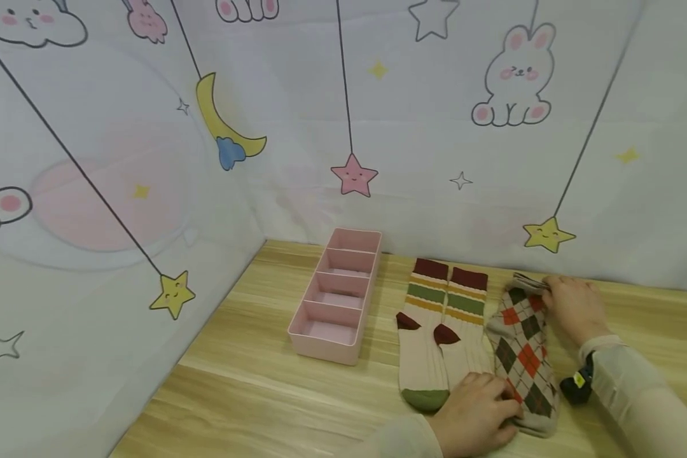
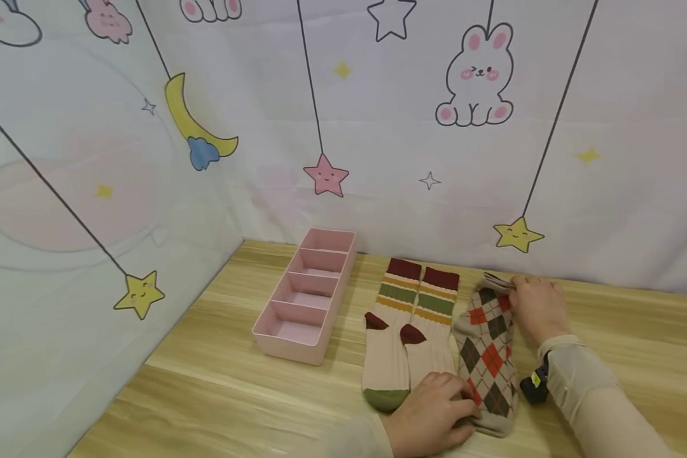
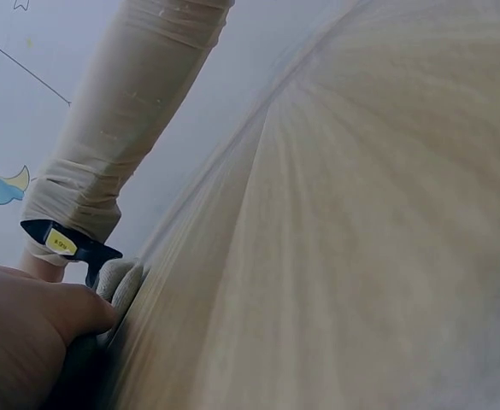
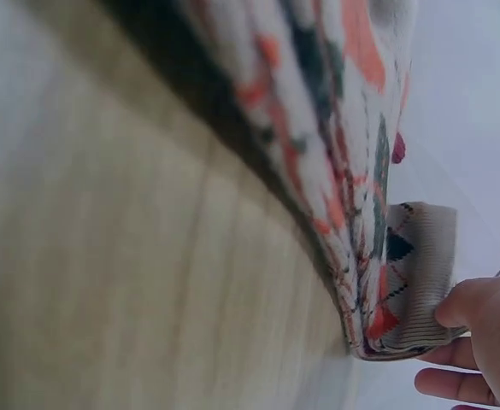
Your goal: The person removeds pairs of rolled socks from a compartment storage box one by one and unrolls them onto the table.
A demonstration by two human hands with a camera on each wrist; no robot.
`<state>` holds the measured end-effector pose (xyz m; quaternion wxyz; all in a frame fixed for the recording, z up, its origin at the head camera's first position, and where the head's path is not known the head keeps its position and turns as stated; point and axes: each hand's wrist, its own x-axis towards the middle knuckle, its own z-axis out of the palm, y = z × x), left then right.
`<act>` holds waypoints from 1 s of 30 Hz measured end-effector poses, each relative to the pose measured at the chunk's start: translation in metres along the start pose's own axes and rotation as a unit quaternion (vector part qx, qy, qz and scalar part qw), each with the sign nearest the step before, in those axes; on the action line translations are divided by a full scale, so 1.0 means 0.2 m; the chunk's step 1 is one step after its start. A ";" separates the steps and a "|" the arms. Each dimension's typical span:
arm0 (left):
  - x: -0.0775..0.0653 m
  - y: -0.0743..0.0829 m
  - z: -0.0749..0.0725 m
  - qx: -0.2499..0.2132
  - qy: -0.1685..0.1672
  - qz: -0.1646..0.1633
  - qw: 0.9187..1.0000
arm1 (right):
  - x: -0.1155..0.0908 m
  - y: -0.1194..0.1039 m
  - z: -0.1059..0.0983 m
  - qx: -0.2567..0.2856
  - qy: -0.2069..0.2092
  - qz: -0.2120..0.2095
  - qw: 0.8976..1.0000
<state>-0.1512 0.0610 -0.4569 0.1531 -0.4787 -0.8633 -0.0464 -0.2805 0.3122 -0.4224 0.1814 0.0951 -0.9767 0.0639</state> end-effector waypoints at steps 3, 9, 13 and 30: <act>0.00 0.00 0.00 0.004 -0.007 0.003 1.000 | 0.01 0.02 0.00 0.004 -0.006 0.008 1.000; 0.00 0.00 0.00 0.008 -0.002 0.009 1.000 | 0.03 0.05 0.04 0.016 -0.012 0.034 0.999; 0.00 0.00 0.01 0.007 0.002 0.010 1.000 | 0.05 0.08 0.07 0.025 -0.009 0.049 0.998; 0.01 -0.01 0.00 0.008 -0.027 0.004 1.000 | 0.10 0.14 0.11 0.048 -0.014 0.067 0.997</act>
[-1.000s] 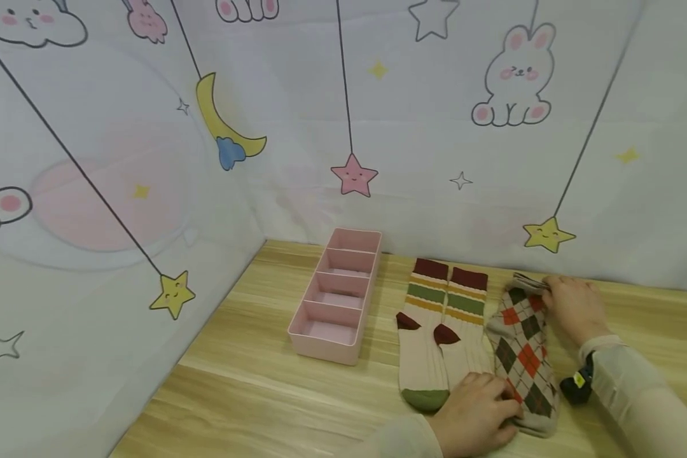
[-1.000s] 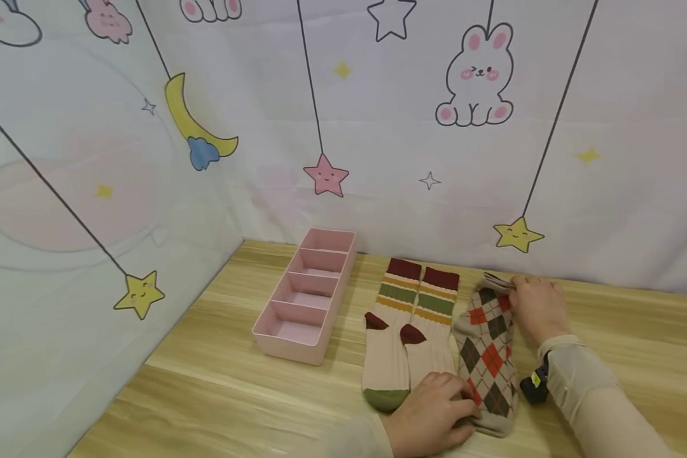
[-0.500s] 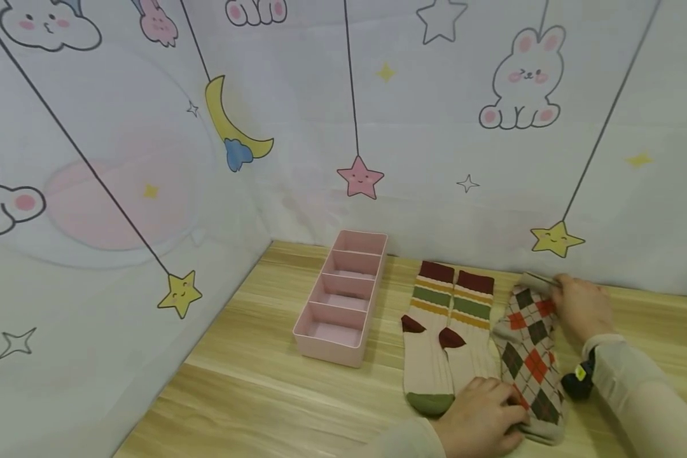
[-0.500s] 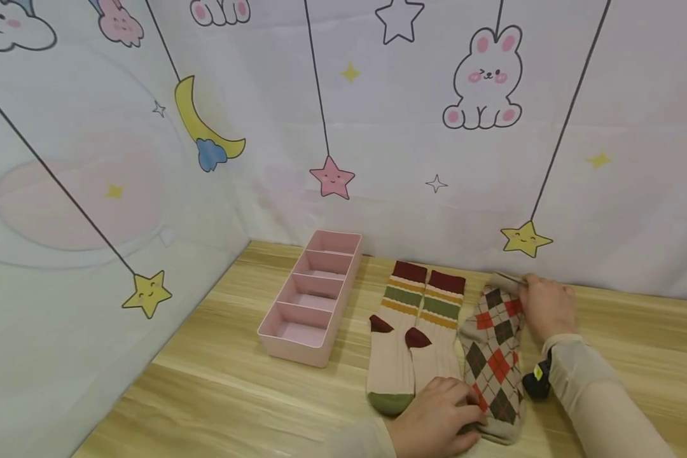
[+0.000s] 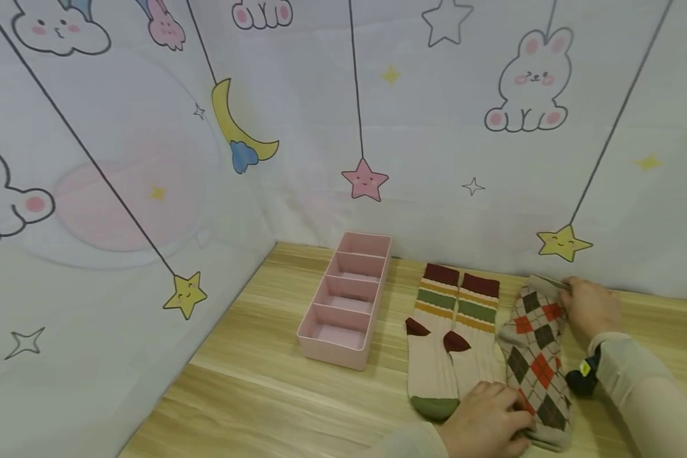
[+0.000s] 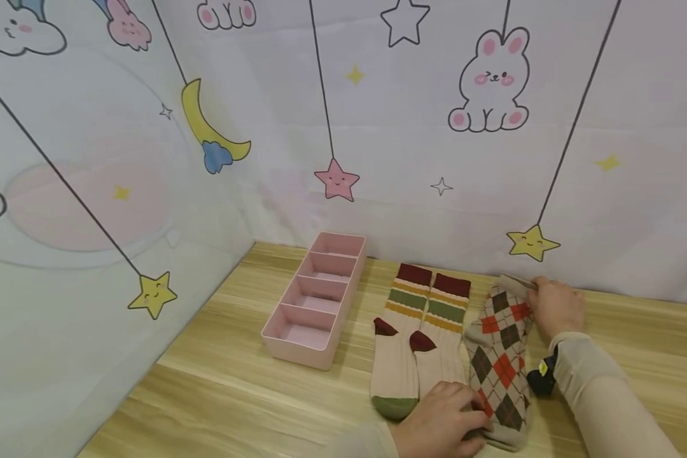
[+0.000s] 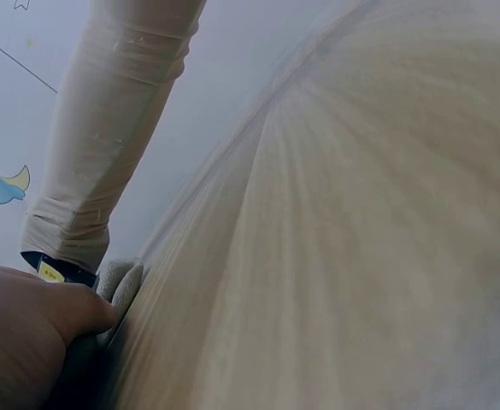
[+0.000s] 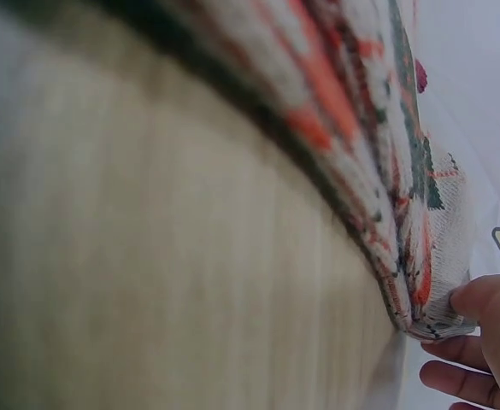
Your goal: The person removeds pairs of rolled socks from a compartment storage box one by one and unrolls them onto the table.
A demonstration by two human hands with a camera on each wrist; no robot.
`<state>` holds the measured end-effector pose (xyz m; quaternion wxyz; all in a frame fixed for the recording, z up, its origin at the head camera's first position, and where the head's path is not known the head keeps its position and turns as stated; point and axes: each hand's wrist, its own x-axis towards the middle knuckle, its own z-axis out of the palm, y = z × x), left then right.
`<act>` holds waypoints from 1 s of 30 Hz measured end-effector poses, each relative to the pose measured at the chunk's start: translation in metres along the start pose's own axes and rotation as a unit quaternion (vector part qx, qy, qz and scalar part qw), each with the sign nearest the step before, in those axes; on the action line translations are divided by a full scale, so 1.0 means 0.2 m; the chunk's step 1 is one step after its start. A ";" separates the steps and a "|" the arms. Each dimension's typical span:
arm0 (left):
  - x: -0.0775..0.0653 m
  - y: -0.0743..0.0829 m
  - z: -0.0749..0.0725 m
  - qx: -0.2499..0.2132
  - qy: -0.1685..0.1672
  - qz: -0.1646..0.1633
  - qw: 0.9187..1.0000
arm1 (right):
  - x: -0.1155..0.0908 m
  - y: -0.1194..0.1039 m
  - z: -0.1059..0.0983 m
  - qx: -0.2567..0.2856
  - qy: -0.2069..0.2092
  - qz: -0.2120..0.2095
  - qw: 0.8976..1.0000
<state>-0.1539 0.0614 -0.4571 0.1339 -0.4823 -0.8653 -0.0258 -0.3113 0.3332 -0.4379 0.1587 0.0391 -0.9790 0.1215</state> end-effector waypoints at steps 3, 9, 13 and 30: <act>0.00 0.01 0.00 -0.001 -0.005 0.001 1.000 | -0.01 0.01 -0.01 -0.005 -0.009 0.002 1.000; 0.01 0.02 0.00 0.006 0.004 0.005 1.000 | -0.03 0.03 -0.02 -0.010 -0.021 0.006 1.000; 0.01 0.02 0.00 0.003 0.005 0.006 1.000 | -0.03 0.03 -0.03 -0.013 -0.024 0.010 1.000; 0.00 0.01 0.01 -0.005 0.101 -0.032 0.994 | -0.01 -0.02 -0.07 -0.006 0.052 -0.029 0.998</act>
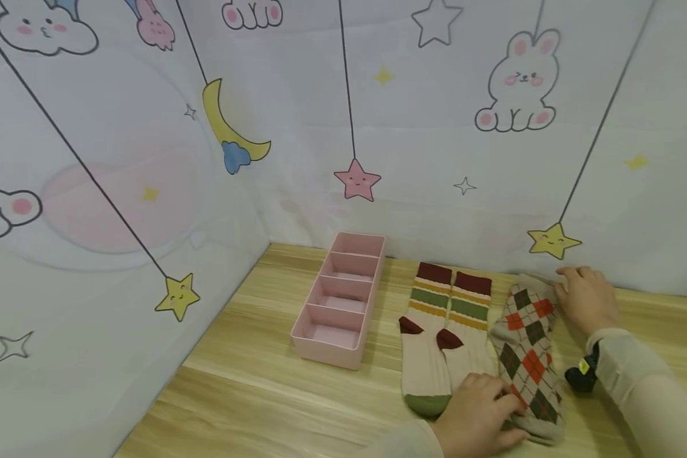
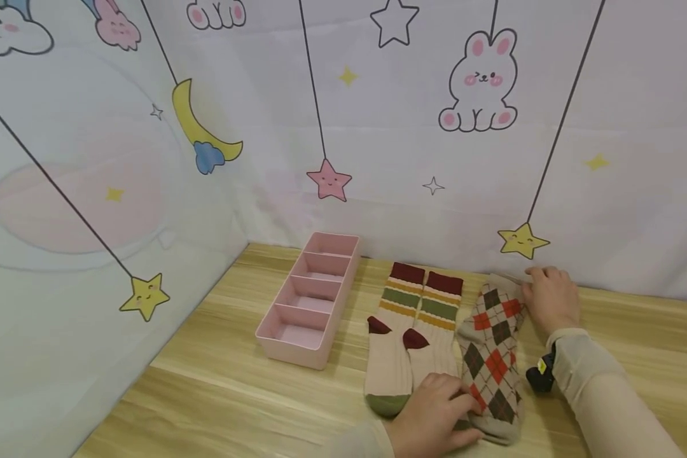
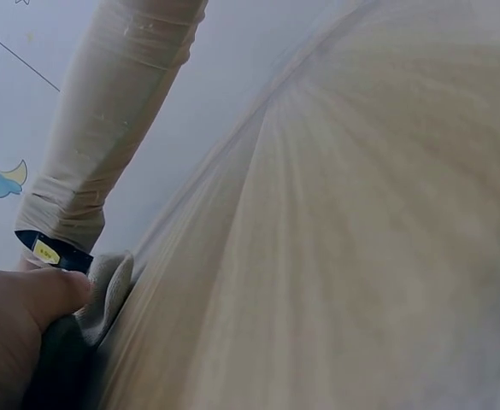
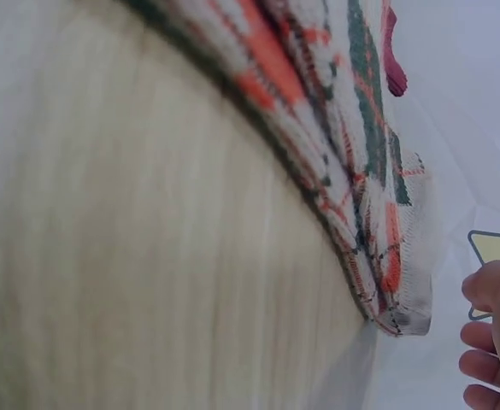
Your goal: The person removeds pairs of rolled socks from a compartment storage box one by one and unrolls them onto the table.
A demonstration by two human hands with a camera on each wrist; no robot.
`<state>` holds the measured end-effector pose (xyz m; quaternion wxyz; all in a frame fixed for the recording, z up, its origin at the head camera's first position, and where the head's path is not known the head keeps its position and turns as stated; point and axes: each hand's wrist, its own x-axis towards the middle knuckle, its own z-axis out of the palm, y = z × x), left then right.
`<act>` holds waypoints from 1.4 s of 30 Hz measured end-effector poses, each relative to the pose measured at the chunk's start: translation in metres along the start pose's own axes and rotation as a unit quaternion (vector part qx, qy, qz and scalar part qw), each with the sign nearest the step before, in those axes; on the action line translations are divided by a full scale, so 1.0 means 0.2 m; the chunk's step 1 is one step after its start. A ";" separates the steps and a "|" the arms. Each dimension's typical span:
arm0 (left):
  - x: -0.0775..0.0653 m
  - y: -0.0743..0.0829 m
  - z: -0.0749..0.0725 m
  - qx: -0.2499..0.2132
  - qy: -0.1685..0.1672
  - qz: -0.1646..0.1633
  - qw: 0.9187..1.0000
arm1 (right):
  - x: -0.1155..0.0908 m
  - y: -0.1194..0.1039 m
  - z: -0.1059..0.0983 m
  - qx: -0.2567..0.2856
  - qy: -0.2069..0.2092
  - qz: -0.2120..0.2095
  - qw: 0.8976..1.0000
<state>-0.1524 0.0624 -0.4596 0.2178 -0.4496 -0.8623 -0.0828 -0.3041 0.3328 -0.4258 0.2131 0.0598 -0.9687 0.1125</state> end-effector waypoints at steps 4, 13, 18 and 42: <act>0.00 0.00 -0.01 0.004 0.002 -0.011 1.000 | 0.01 -0.01 -0.01 0.006 -0.016 -0.011 1.000; 0.00 0.01 0.01 0.016 0.002 -0.016 1.000 | 0.02 0.01 0.00 0.005 -0.082 -0.029 0.996; 0.01 0.02 0.03 0.015 0.011 -0.016 1.000 | 0.01 0.03 0.03 0.004 -0.089 -0.026 0.996; 0.01 0.02 0.03 -0.017 0.124 -0.020 0.992 | 0.02 -0.01 -0.02 0.040 -0.073 -0.008 0.996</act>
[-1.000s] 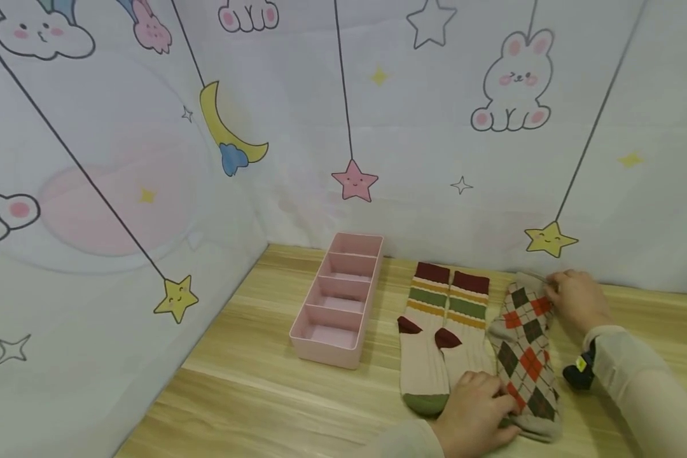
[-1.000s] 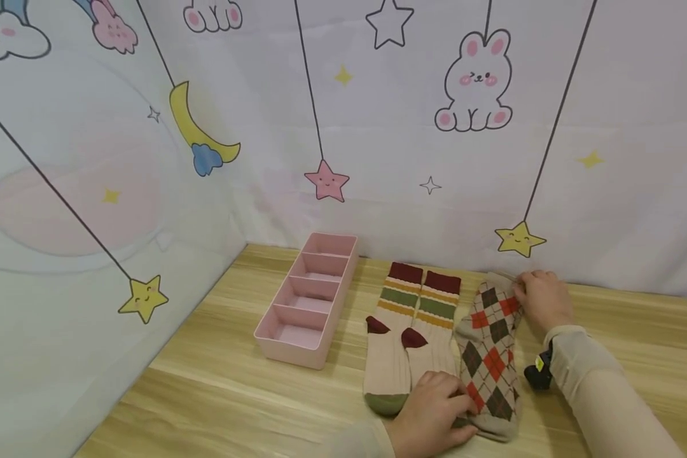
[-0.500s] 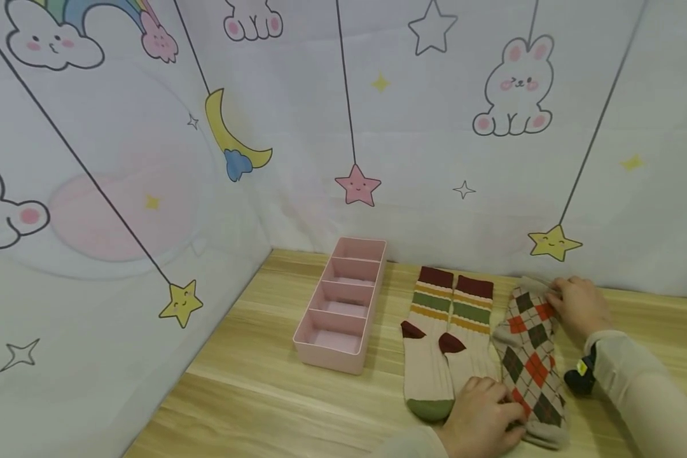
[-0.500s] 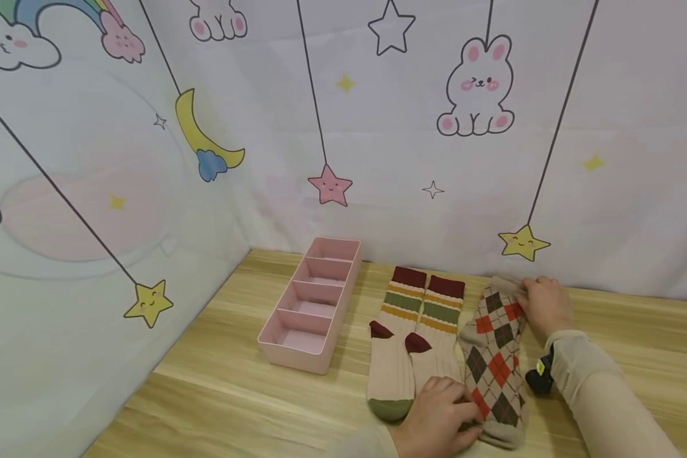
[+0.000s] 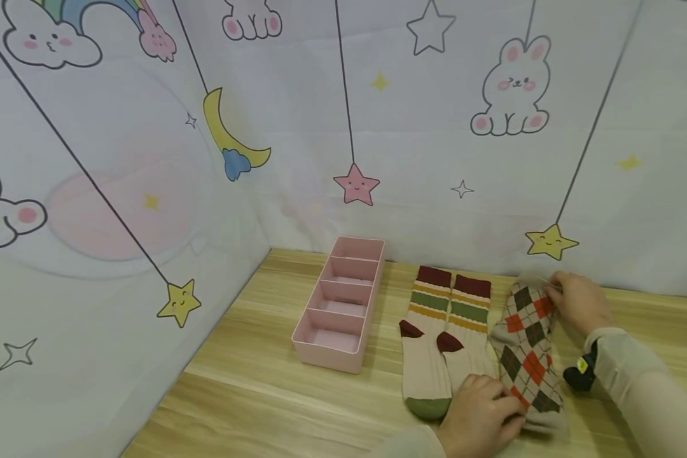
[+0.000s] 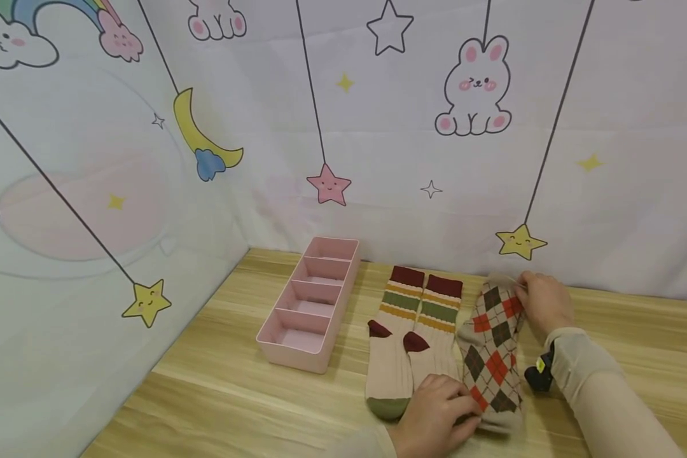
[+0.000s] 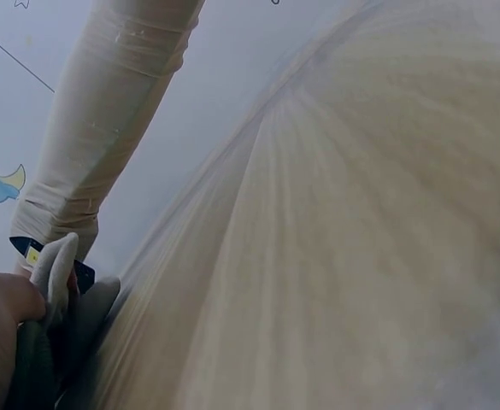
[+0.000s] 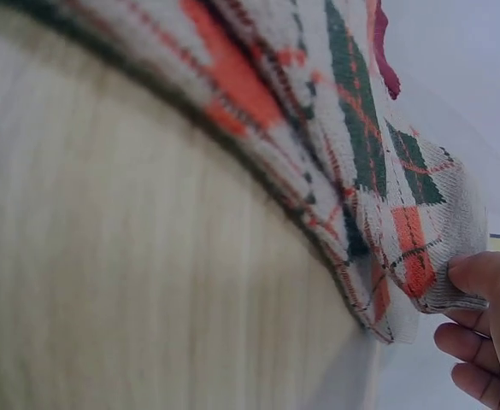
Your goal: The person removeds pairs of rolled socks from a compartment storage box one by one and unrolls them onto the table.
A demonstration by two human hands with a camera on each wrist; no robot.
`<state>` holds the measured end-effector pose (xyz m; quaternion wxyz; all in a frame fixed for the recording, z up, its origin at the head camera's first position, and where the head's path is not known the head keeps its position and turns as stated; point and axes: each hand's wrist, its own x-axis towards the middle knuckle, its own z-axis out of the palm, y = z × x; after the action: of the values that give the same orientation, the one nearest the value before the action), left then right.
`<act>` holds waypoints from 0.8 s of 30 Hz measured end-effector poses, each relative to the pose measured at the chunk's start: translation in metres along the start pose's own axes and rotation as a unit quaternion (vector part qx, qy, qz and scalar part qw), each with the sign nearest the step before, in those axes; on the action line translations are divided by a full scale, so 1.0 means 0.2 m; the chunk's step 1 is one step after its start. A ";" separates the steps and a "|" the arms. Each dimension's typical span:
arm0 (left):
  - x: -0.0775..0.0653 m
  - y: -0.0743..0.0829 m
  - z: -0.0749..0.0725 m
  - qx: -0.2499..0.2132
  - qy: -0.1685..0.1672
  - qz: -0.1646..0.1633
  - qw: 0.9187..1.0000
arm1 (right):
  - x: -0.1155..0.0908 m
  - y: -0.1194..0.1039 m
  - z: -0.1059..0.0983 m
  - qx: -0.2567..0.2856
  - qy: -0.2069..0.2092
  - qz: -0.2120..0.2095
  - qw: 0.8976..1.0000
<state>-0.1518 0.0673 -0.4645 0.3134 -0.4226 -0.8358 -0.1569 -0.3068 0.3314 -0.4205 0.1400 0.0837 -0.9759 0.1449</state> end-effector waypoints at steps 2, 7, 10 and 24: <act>0.00 0.00 0.00 -0.002 0.008 -0.001 1.000 | 0.00 0.00 -0.01 -0.001 0.008 -0.001 1.000; 0.00 0.01 0.00 -0.014 0.026 0.001 1.000 | -0.01 -0.01 -0.03 0.000 0.022 0.002 1.000; 0.01 0.01 -0.01 -0.032 0.032 0.000 0.999 | -0.01 -0.01 -0.05 0.003 0.024 0.004 1.000; 0.03 0.04 -0.03 -0.040 0.031 -0.001 0.999 | -0.04 -0.01 -0.11 0.005 0.042 -0.002 0.999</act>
<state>-0.1468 0.0726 -0.4559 0.3215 -0.4285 -0.8195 -0.2035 -0.2939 0.3381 -0.4017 0.1803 0.0802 -0.9684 0.1527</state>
